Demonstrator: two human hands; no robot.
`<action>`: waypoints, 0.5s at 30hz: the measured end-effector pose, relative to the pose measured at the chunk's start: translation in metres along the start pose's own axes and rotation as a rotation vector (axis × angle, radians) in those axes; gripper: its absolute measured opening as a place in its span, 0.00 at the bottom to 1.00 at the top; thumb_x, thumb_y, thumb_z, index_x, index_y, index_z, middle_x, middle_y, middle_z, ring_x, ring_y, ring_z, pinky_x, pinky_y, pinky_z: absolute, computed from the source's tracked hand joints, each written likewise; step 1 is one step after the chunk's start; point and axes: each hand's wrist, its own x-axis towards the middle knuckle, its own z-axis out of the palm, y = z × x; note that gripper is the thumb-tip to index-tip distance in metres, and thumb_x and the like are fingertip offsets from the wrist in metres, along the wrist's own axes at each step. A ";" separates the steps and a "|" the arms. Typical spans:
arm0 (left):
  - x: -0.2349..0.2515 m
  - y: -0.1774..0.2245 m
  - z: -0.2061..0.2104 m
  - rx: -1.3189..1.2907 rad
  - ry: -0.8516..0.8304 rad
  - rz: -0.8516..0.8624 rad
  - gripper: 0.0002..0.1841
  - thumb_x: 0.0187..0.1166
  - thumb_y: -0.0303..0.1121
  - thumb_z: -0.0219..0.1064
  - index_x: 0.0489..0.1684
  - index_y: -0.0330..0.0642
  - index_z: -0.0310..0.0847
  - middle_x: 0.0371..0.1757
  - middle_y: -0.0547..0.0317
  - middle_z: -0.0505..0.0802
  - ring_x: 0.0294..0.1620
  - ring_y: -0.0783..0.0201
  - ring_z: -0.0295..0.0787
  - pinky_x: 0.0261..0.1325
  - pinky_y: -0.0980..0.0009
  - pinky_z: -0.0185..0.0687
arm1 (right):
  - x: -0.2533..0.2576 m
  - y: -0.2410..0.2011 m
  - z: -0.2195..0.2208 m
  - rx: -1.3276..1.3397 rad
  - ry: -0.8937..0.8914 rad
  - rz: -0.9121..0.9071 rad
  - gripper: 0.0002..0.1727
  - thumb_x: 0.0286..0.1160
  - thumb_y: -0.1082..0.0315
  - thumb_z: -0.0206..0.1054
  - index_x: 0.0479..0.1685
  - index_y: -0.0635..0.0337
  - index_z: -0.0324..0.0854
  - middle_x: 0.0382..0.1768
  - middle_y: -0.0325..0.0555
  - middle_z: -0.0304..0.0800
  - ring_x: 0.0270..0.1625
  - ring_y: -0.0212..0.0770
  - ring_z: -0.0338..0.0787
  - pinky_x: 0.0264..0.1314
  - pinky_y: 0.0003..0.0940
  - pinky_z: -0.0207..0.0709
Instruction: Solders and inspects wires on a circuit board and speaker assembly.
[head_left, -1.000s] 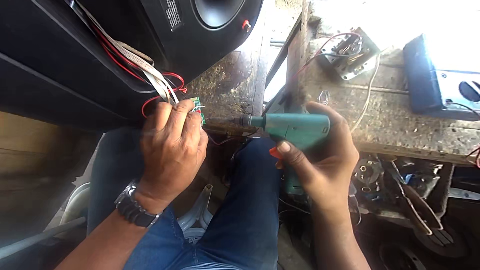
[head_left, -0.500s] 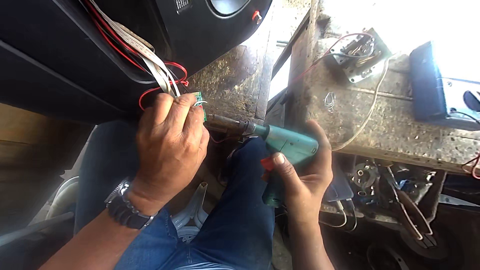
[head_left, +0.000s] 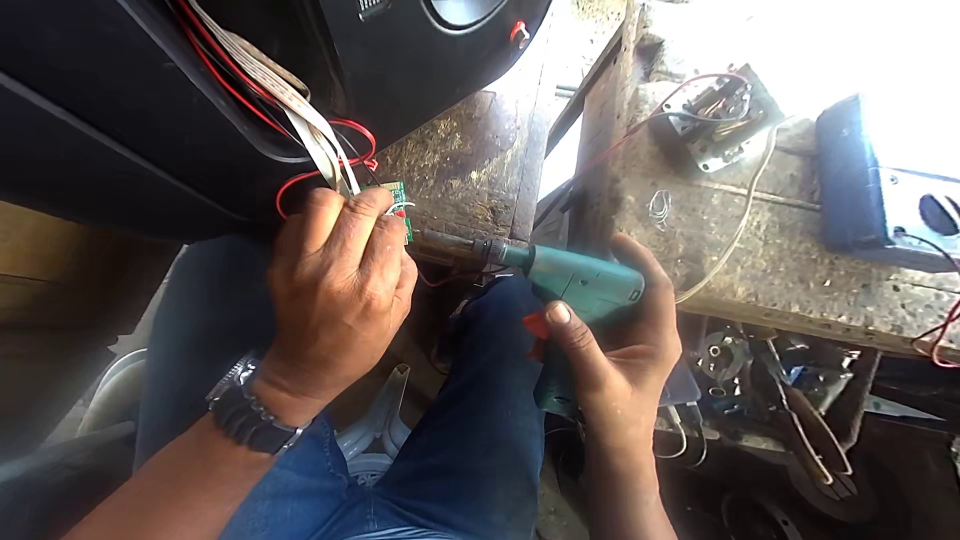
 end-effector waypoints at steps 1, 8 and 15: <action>0.000 0.000 0.000 -0.001 0.003 0.001 0.11 0.82 0.31 0.61 0.45 0.36 0.89 0.64 0.47 0.90 0.57 0.46 0.84 0.50 0.54 0.77 | 0.001 0.000 0.000 -0.006 -0.003 -0.001 0.43 0.71 0.65 0.78 0.88 0.53 0.60 0.53 0.49 0.88 0.28 0.44 0.93 0.19 0.37 0.92; 0.000 -0.001 0.001 -0.013 0.013 0.001 0.10 0.82 0.30 0.61 0.44 0.36 0.89 0.64 0.46 0.90 0.56 0.46 0.84 0.50 0.54 0.76 | 0.005 -0.001 -0.003 -0.019 -0.027 -0.014 0.43 0.71 0.65 0.78 0.88 0.54 0.60 0.53 0.49 0.88 0.28 0.44 0.93 0.19 0.37 0.92; 0.000 0.001 0.001 -0.002 0.013 -0.006 0.11 0.83 0.30 0.61 0.45 0.35 0.89 0.64 0.47 0.90 0.57 0.47 0.84 0.50 0.55 0.77 | 0.007 -0.001 -0.004 -0.016 -0.040 -0.016 0.43 0.72 0.65 0.78 0.88 0.53 0.60 0.52 0.50 0.89 0.28 0.44 0.93 0.19 0.37 0.92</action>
